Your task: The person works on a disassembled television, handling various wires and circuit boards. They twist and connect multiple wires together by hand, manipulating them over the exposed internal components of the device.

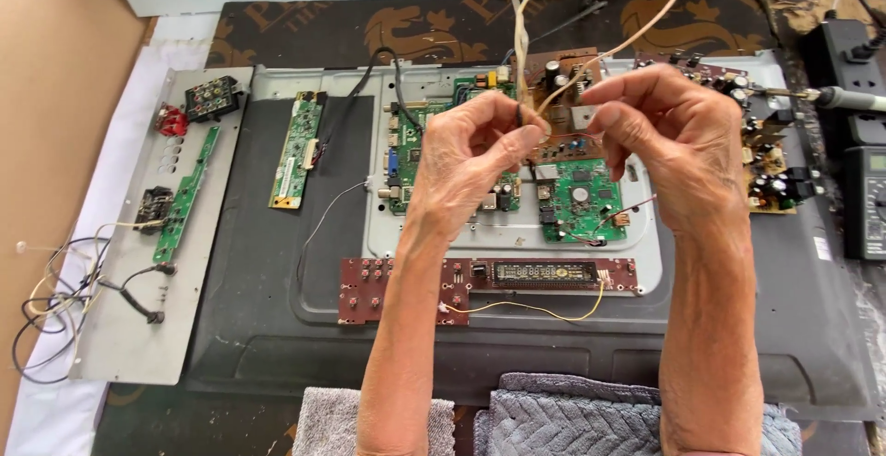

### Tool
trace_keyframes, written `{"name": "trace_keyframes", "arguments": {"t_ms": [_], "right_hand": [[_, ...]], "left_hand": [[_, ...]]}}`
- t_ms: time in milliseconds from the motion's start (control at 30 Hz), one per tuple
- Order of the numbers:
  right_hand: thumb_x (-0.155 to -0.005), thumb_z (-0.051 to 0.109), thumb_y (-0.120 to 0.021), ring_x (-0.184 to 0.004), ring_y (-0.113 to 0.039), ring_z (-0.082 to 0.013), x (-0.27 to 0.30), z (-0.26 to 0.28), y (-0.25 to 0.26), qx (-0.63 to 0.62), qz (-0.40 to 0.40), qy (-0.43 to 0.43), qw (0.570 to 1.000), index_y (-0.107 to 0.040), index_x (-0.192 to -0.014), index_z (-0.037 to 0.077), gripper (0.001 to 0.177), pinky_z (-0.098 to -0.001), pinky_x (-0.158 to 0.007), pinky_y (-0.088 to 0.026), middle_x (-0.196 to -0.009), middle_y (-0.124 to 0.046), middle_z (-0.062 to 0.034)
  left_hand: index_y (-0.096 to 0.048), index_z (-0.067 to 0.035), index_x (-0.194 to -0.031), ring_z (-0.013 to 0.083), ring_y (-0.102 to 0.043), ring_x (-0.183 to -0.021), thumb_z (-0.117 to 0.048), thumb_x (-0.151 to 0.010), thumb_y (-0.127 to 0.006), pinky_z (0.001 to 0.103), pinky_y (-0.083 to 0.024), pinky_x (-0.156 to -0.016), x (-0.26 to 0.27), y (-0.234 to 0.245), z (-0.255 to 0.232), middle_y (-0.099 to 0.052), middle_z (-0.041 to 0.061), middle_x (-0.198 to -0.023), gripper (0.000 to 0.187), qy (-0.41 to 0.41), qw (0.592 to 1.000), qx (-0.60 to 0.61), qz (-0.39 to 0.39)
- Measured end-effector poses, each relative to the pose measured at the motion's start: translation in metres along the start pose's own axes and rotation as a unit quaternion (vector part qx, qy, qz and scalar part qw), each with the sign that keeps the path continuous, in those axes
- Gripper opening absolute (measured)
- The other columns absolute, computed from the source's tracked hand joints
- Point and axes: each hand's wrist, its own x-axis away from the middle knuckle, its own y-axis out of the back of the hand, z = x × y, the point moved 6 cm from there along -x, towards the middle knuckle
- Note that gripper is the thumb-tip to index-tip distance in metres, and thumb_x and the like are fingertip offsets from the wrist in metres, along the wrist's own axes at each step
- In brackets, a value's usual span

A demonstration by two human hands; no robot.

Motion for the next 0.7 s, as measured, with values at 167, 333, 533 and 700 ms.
{"name": "trace_keyframes", "arguments": {"t_ms": [167,333,533,700], "right_hand": [[-0.108,0.017,-0.066,-0.057,-0.055,-0.0096,-0.003,-0.009,0.031,-0.034,-0.100,0.013,0.994,-0.067,-0.112,0.002,0.015,-0.0191,-0.051,-0.049,-0.088,-0.064,-0.0066],[-0.107,0.021,-0.068,-0.061,-0.057,-0.0059,-0.003,-0.015,0.052,-0.087,-0.160,0.022,0.983,-0.067,-0.112,0.005,0.017,-0.0171,-0.049,-0.052,-0.087,-0.065,-0.0029],[-0.108,0.020,-0.067,-0.061,-0.056,-0.0056,0.001,-0.010,0.060,-0.115,-0.175,0.044,0.977,-0.066,-0.112,0.006,0.015,-0.0168,-0.049,-0.051,-0.086,-0.064,-0.0016],[-0.109,0.013,-0.062,-0.059,-0.053,-0.0062,0.006,0.003,0.058,-0.100,-0.132,0.039,0.985,-0.066,-0.111,0.006,0.009,-0.0165,-0.049,-0.047,-0.085,-0.063,-0.0039]], "left_hand": [[-0.065,-0.014,-0.087,0.0077,-0.051,-0.064,-0.023,-0.095,-0.065,0.023,-0.047,-0.063,0.000,0.010,0.000,-0.057,-0.004,-0.074,0.012,0.020,0.996,-0.085,-0.024],[-0.062,-0.012,-0.083,0.0088,-0.052,-0.063,-0.021,-0.094,-0.064,0.025,-0.046,-0.064,-0.002,0.013,0.003,-0.054,-0.003,-0.069,0.015,0.037,0.991,-0.128,-0.009],[-0.064,-0.008,-0.090,0.0101,-0.063,-0.067,-0.010,-0.094,-0.062,0.023,-0.056,-0.067,0.001,0.011,0.003,-0.066,0.001,-0.082,0.005,0.059,0.994,-0.093,-0.009],[-0.066,-0.007,-0.098,0.0122,-0.067,-0.068,-0.006,-0.098,-0.070,0.022,-0.061,-0.063,0.006,0.032,0.012,-0.068,0.004,-0.085,0.004,0.068,0.995,-0.062,-0.022]]}}
